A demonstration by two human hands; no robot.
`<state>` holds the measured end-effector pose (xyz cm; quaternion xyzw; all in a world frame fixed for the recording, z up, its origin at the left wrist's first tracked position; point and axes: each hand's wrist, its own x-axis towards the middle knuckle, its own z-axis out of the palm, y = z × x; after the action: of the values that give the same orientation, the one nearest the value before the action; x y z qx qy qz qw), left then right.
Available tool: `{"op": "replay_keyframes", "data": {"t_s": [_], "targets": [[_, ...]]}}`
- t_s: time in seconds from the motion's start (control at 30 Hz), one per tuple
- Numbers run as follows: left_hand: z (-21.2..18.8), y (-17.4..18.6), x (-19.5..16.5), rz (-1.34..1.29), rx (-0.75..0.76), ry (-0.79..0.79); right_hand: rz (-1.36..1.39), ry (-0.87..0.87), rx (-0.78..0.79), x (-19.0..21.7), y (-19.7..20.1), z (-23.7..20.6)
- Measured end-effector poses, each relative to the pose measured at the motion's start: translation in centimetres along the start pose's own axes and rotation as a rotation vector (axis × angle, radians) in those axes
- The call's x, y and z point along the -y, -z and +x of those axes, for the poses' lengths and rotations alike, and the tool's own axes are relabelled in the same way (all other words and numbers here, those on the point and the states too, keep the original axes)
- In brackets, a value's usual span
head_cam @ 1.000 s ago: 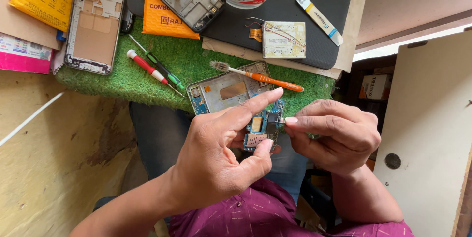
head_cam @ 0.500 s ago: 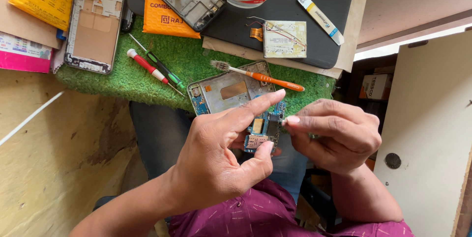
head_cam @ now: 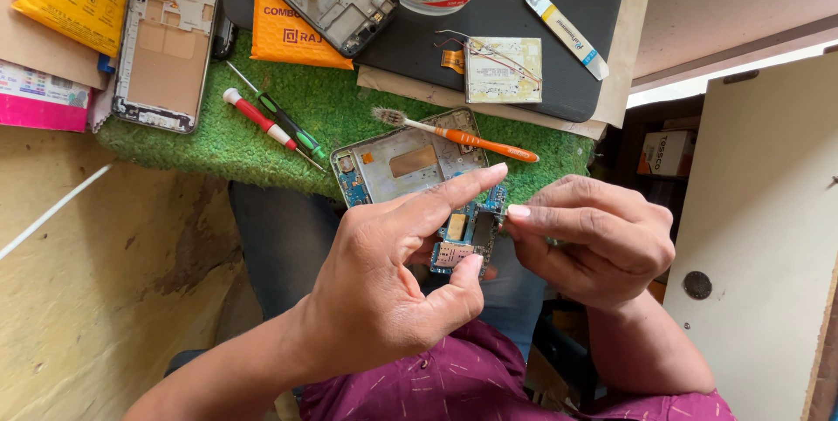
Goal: The person holds a disassembled phone motherboard and scrubs it with a toothbrush dipped in liquid from a bottle, working over different areas of the board. They then scrape at the board with a small tool and their fingers, and finally place the cleaned board into an open phone frame.
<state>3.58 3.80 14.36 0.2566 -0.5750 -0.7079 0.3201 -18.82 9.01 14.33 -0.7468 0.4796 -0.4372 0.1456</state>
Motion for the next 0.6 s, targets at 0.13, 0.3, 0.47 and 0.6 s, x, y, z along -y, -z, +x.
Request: {"op": "replay_keyframes", "data": {"t_s": [0.13, 0.3, 0.47, 0.6], "targets": [[0.0, 0.01, -0.11, 0.023, -0.006, 0.034, -0.011, 0.024, 0.022, 0.04, -0.08, -0.04], [0.06, 0.1, -0.13, 0.045, -0.005, -0.007, -0.011, 0.026, 0.021, 0.07, -0.1, -0.03], [-0.02, 0.13, -0.12, 0.016, -0.014, -0.038, -0.013, 0.05, 0.008, -0.11, -0.24, 0.15], [-0.07, 0.21, -0.08, 0.08, -0.011, -0.067, 0.019, 0.067, 0.018, -0.17, -0.16, 0.04]]}}
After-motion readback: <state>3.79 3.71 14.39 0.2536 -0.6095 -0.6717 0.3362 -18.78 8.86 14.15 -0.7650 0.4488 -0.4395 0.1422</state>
